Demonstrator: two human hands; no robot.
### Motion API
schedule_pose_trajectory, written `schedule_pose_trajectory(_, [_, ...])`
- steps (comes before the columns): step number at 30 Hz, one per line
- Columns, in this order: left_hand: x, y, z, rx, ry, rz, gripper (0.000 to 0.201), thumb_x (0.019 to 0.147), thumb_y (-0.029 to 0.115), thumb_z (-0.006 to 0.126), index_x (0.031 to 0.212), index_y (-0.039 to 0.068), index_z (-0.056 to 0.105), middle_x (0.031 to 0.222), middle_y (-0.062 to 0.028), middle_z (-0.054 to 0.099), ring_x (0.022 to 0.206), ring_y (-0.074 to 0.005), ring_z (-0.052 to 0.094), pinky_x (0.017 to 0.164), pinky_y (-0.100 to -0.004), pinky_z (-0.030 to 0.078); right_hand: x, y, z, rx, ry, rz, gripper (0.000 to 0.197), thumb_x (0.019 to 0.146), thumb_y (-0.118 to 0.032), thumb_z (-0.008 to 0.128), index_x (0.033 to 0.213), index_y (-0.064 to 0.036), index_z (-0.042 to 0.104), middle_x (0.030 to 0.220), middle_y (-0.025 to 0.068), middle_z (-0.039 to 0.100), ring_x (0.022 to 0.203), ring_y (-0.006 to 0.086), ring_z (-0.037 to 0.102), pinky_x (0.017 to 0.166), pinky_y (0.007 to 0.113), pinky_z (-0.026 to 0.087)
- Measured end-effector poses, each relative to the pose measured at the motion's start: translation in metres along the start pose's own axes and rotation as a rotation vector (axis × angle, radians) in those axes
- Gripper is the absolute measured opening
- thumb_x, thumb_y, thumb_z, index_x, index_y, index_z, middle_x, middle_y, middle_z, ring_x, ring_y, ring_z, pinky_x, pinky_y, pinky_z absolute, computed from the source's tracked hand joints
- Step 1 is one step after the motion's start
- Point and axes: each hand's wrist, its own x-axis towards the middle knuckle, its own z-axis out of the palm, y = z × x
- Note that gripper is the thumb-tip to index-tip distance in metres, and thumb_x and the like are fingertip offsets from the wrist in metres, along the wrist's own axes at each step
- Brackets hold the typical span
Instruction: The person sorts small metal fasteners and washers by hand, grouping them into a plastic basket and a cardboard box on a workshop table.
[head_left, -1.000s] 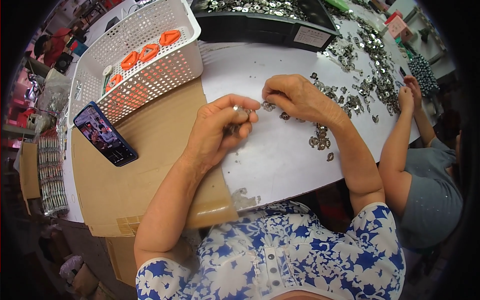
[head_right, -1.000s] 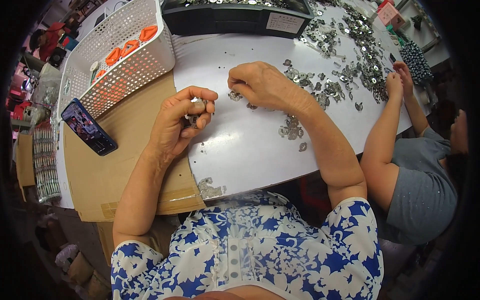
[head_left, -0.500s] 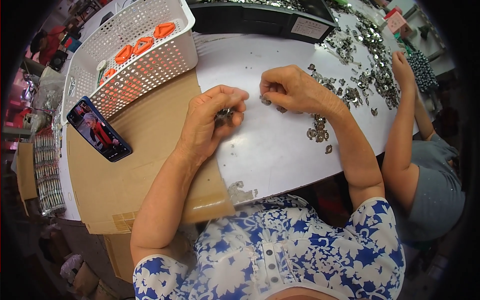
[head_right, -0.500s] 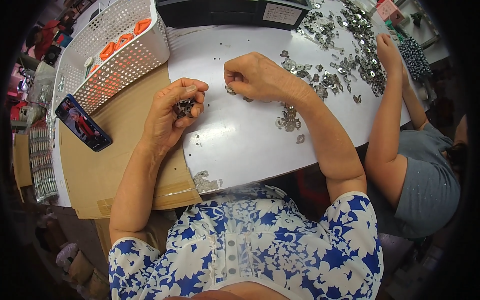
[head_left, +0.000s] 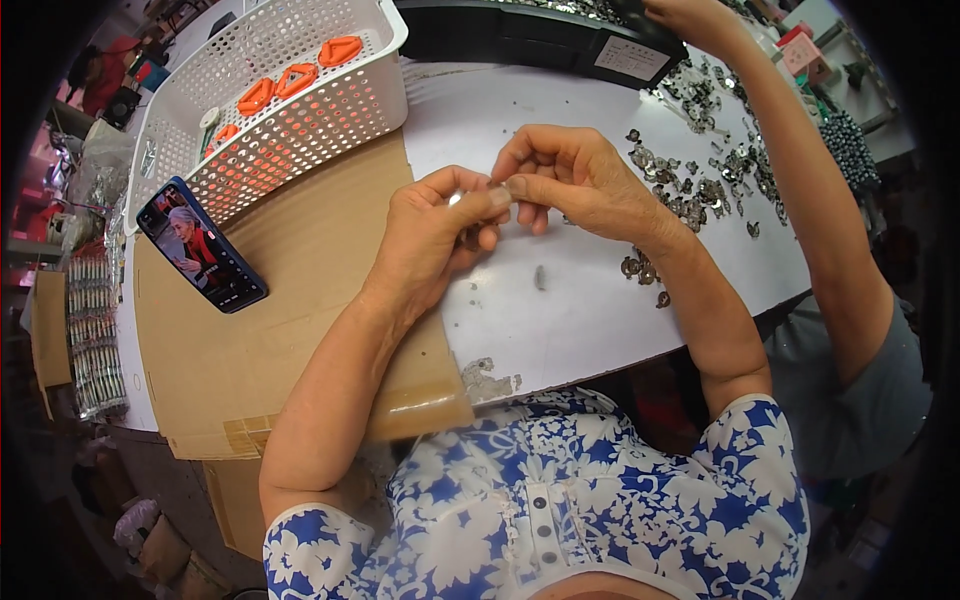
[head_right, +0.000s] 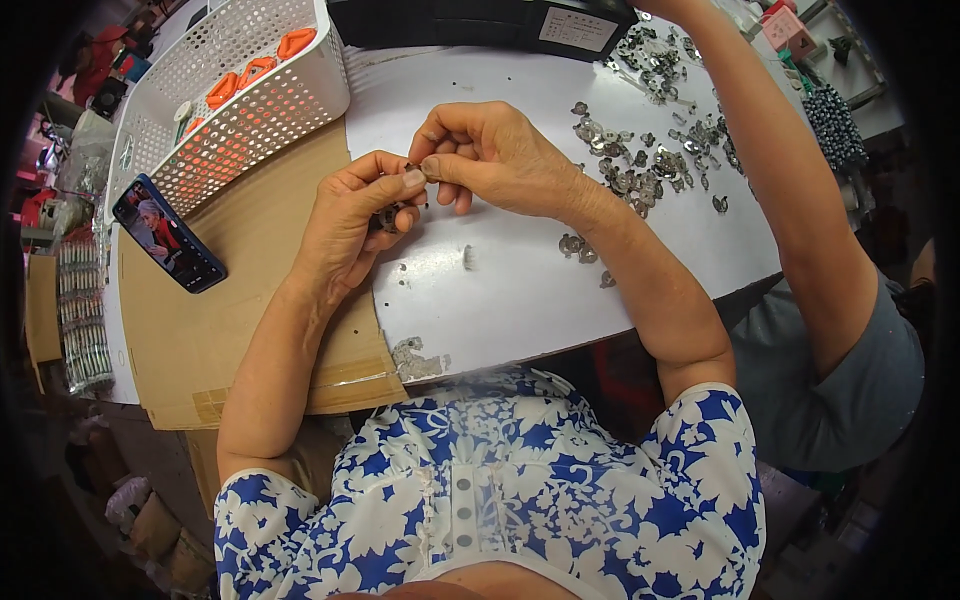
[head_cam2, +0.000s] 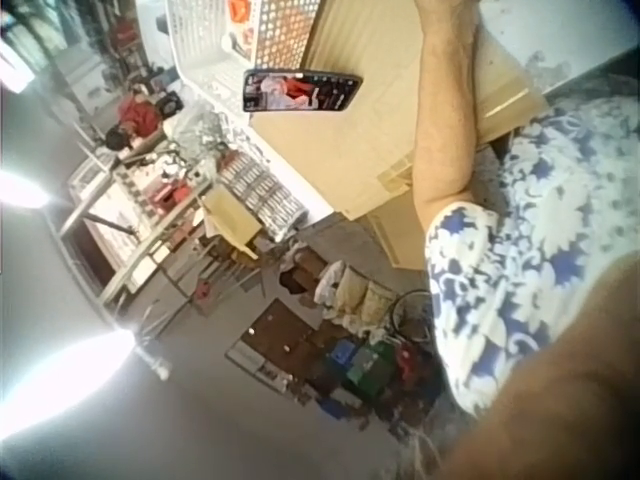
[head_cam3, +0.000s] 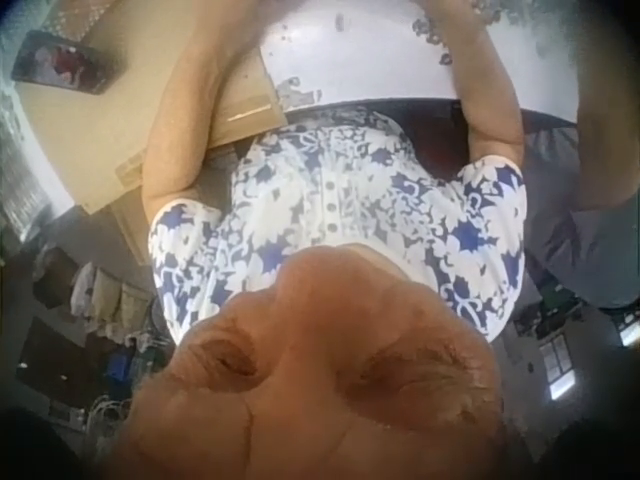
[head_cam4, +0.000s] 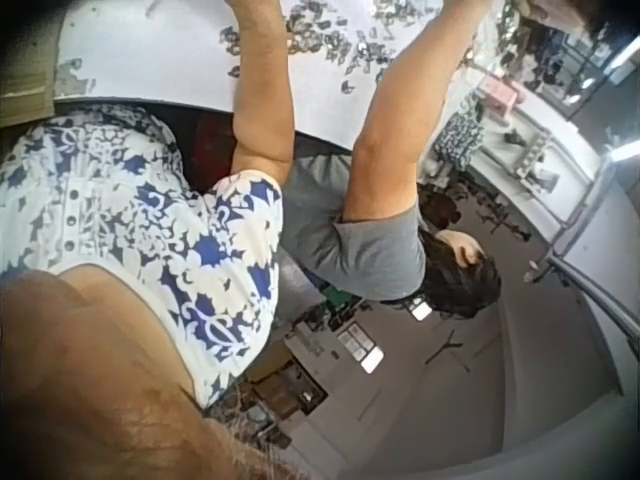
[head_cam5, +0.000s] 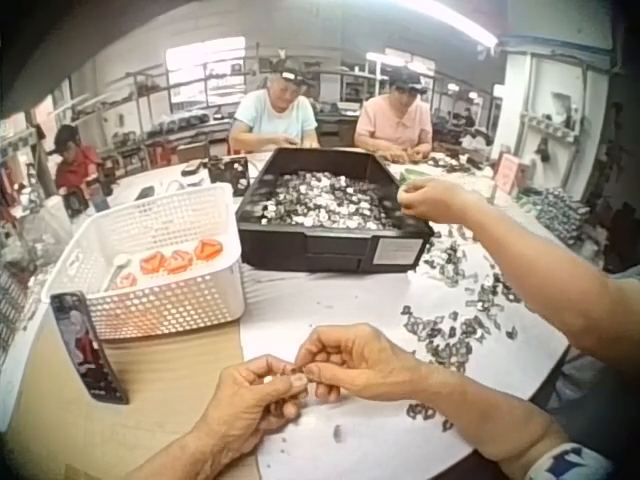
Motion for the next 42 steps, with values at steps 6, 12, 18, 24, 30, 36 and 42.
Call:
schedule_pose_trajectory(6, [0.000, 0.002, -0.005, -0.088, 0.012, 0.006, 0.007, 0.094, 0.011, 0.068, 0.097, 0.005, 0.067, 0.079, -0.0023, 0.066, 0.060, -0.0045, 0.058, 0.043, -0.0163, 0.033, -0.013, -0.019, -0.023, -0.731, -0.352, -0.032, 0.017, 0.081, -0.011, 0.071, 0.092, -0.0001, 0.064, 0.070, 0.0055, 0.064, 0.063, 0.0141, 0.064, 0.059, 0.032, 0.051])
schedule_pose_trajectory(12, [-0.003, 0.007, -0.003, -0.071, -0.028, 0.041, 0.016, 0.094, 0.012, 0.066, 0.106, 0.002, 0.071, 0.078, -0.0017, 0.064, 0.059, -0.0041, 0.055, 0.043, -0.0172, 0.032, -0.031, -0.013, 0.004, -0.876, -0.476, -0.130, 0.012, 0.078, -0.008, 0.069, 0.087, -0.0012, 0.063, 0.076, 0.0158, 0.069, 0.078, 0.0373, 0.070, 0.072, 0.045, 0.055])
schedule_pose_trajectory(18, [-0.004, 0.006, -0.007, -0.090, -0.079, 0.063, 0.019, 0.094, 0.012, 0.064, 0.108, -0.001, 0.071, 0.080, -0.0034, 0.064, 0.059, -0.0048, 0.054, 0.043, -0.0168, 0.032, -0.021, -0.006, -0.006, -0.806, -0.425, -0.181, 0.011, 0.082, -0.002, 0.069, 0.085, 0.0002, 0.059, 0.073, 0.0100, 0.065, 0.071, 0.0257, 0.069, 0.065, 0.037, 0.053])
schedule_pose_trajectory(24, [-0.003, 0.006, -0.003, -0.135, -0.055, 0.056, 0.024, 0.094, 0.008, 0.060, 0.113, -0.003, 0.069, 0.084, -0.0067, 0.069, 0.064, -0.0053, 0.058, 0.043, -0.0161, 0.034, -0.009, -0.011, -0.021, -0.096, -0.009, -0.044, 0.010, 0.093, -0.001, 0.066, 0.101, 0.0037, 0.065, 0.081, 0.0071, 0.069, 0.075, 0.0133, 0.072, 0.065, 0.026, 0.059])
schedule_pose_trajectory(30, [-0.007, 0.006, 0.002, -0.041, -0.063, 0.113, 0.029, 0.094, 0.005, 0.058, 0.119, -0.002, 0.070, 0.091, -0.0083, 0.072, 0.069, -0.0043, 0.062, 0.045, -0.0151, 0.037, -0.005, -0.012, -0.011, 0.110, 0.001, -0.107, 0.014, 0.097, -0.005, 0.068, 0.105, 0.0060, 0.064, 0.087, 0.0099, 0.069, 0.076, 0.0144, 0.073, 0.065, 0.025, 0.063])
schedule_pose_trajectory(36, [-0.005, 0.002, 0.001, 0.038, -0.051, 0.111, 0.029, 0.094, 0.007, 0.057, 0.119, -0.003, 0.068, 0.093, -0.0092, 0.070, 0.069, -0.0055, 0.061, 0.043, -0.0125, 0.035, -0.005, -0.008, -0.011, 0.047, 0.019, -0.110, 0.013, 0.098, -0.004, 0.067, 0.106, 0.0056, 0.064, 0.087, 0.0097, 0.069, 0.077, 0.0133, 0.074, 0.064, 0.024, 0.063])
schedule_pose_trajectory(42, [-0.002, -0.004, 0.003, 0.162, 0.003, 0.091, 0.017, 0.096, 0.020, 0.070, 0.102, 0.004, 0.071, 0.086, -0.0041, 0.070, 0.065, -0.0034, 0.061, 0.043, -0.0135, 0.032, -0.006, -0.001, -0.001, -0.151, 0.095, -0.153, 0.010, 0.096, -0.001, 0.065, 0.104, 0.0050, 0.065, 0.084, 0.0082, 0.070, 0.075, 0.0119, 0.073, 0.063, 0.023, 0.061])
